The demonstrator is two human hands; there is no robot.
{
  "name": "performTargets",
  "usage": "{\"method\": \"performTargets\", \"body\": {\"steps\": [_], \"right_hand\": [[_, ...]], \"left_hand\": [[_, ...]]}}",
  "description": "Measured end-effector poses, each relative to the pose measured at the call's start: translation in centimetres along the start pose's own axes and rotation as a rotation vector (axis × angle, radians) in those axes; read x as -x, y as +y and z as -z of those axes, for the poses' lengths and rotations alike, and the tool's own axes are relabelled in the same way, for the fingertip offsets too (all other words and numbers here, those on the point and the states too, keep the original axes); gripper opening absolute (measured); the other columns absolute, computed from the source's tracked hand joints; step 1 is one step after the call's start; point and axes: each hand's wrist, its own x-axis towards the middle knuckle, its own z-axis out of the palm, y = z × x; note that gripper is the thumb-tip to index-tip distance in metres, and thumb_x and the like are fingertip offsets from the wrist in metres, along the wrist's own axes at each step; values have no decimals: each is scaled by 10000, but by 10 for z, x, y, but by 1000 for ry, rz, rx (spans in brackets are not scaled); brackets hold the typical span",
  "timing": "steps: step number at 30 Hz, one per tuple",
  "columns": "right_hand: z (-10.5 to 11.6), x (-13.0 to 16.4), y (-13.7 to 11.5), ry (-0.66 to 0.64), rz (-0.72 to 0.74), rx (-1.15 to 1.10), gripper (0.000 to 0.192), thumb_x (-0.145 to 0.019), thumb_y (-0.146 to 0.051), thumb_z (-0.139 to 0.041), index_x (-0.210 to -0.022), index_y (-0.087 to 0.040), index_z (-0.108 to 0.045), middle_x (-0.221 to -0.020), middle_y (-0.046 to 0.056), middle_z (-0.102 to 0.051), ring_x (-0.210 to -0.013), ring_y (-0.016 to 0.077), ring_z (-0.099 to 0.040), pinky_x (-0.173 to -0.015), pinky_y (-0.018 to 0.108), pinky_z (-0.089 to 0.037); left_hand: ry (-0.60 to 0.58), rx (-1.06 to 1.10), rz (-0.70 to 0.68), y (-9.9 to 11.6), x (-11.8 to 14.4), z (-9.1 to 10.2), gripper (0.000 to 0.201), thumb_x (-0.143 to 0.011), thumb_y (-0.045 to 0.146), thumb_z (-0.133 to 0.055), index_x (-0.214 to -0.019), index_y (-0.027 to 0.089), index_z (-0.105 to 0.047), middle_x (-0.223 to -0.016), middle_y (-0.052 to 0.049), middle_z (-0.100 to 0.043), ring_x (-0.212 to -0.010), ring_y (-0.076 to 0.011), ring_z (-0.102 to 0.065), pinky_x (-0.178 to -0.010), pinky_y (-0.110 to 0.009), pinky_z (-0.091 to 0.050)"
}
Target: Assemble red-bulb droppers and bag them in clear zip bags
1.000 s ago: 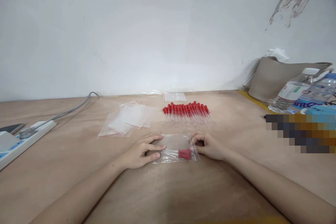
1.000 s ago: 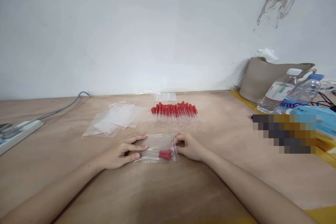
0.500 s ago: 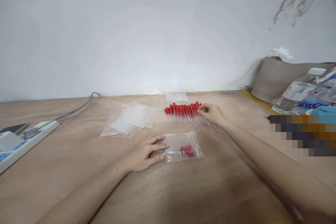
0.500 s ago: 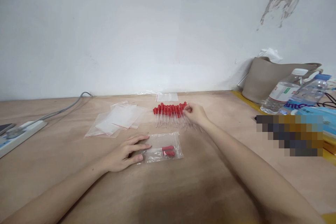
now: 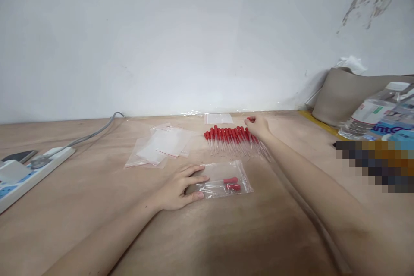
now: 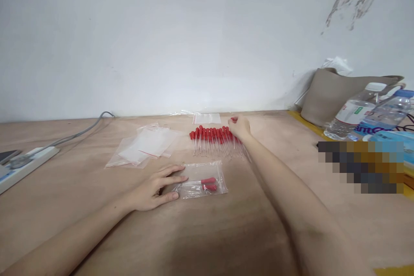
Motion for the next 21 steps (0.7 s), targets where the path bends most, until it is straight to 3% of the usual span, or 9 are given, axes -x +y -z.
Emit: {"method": "performTargets", "body": {"steps": [5,10,15,18,21], "right_hand": [[37,31,5,144,68,-448,283,-791,-384,-434,-975,-170,-412,-700,26,-592,-555,120,-533,-550,254,-425],[50,95,20,-38,-200,-814,306,-717,-453,-536,-830,-224,-366,-655,-20,-570,-460,97,-503,-451,230,-413],[39,131,22,-211,-389,-1031,280,-693,-421,-581,-776,-224,-399,-707,7,-592,-536,121,-568,-563,286,-492],[35,140,17,-360,-409,-1075,266,-675,-392,-614,-764,-208,-444,-777,31,-603,-650,136,-598,-665,305,-494],[36,145,13,-490,-272,-893,292,-644,-399,-650,-794,-191,-512,-771,23,-608,-655,129,-574,-653,291,-472]], "left_hand": [[10,4,-16,0,1,0,426,-827,427,-477,-1226,280,-467,-1370,-49,-340,-1252,-240,-309,-1016,-422,-291],[33,15,-19,0,0,0,505,-815,438,-490,-1282,272,-390,-1355,-57,-363,-1239,-248,-327,-1013,-432,-293],[29,5,-15,2,-1,1,557,-817,443,-484,-1315,249,-329,-1347,-75,-370,-1235,-246,-329,-1009,-429,-301],[34,3,-12,3,-1,1,580,-817,441,-483,-1329,241,-297,-1347,-74,-369,-1234,-238,-328,-1018,-423,-292],[34,6,-10,3,-1,2,591,-816,442,-483,-1334,242,-283,-1344,-74,-372,-1230,-239,-333,-1018,-426,-290]]}}
